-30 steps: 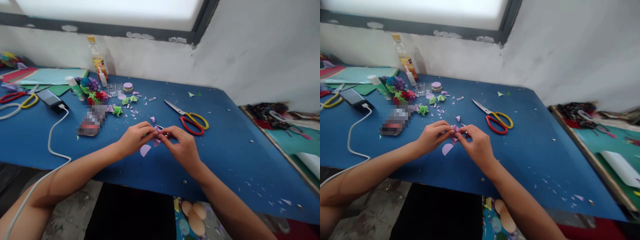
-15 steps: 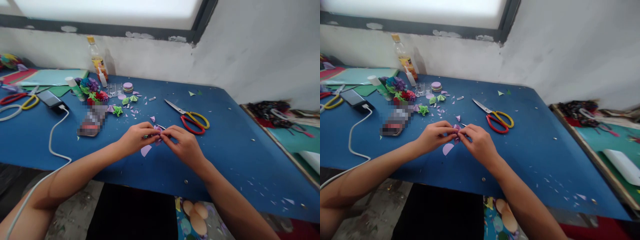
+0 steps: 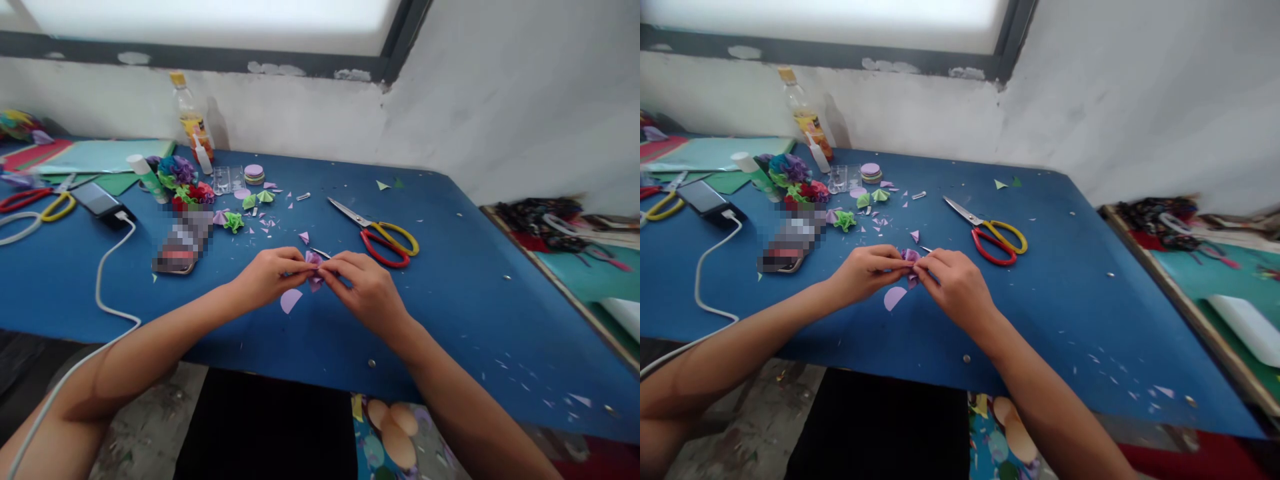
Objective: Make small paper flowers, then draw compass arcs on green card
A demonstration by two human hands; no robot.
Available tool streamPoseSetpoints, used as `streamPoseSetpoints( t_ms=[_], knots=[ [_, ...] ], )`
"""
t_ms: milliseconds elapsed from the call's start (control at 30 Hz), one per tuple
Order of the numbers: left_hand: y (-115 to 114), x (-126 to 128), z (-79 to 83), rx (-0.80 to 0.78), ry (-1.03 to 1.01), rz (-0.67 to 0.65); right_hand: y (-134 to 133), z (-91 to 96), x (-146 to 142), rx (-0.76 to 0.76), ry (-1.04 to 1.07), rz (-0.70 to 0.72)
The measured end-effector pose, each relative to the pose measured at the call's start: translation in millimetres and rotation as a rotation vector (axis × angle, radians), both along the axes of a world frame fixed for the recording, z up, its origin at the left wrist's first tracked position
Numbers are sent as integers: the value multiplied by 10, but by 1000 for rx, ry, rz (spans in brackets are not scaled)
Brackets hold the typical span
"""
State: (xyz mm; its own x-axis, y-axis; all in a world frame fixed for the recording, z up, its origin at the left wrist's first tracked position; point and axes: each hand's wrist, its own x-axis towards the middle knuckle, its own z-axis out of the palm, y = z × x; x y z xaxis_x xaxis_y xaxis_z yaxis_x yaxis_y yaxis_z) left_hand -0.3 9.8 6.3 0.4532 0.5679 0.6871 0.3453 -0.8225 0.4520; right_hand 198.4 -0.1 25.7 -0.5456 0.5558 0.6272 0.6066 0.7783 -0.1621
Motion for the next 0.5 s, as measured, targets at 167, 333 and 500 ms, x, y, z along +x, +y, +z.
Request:
streamPoseSetpoints(
  t_ms=[167, 333, 500],
  knots=[
    [12, -13, 6, -14, 22, 2, -7, -37, 7, 12, -7, 14],
    [-10, 0, 35, -110, -3, 9, -34, -87, -26, -62, 53, 58],
    [-29, 19, 30, -194, -50, 35, -89, -103, -93, -171, 174, 40]
  ],
)
